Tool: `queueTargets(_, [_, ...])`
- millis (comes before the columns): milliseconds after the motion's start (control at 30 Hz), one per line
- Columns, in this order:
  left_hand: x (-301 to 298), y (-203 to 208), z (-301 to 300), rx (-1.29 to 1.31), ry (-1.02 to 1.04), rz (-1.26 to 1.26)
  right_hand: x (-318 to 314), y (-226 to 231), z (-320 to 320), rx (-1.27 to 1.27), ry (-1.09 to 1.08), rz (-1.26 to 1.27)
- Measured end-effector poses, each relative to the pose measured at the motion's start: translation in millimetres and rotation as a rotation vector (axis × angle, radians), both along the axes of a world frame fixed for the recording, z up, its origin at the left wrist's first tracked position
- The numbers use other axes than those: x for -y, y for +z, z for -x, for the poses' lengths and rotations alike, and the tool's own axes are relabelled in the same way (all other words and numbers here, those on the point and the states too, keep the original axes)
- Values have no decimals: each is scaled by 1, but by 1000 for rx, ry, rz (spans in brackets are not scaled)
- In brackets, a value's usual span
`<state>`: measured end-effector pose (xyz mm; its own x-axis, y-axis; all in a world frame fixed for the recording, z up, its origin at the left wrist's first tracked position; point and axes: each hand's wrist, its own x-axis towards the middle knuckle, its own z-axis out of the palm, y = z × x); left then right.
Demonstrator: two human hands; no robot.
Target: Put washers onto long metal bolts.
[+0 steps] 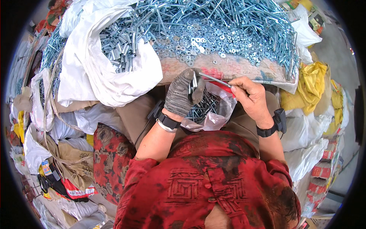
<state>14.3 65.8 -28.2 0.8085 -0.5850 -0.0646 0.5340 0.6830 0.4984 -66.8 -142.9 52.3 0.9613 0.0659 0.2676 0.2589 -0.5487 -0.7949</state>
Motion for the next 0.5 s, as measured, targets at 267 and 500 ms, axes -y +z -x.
queueTargets(267, [-3, 5, 5, 187, -141, -78, 18, 19, -3, -153, 96, -97])
queueTargets(500, [-4, 22, -3, 537, -339, -458, 31, 13, -14, -505, 304, -270])
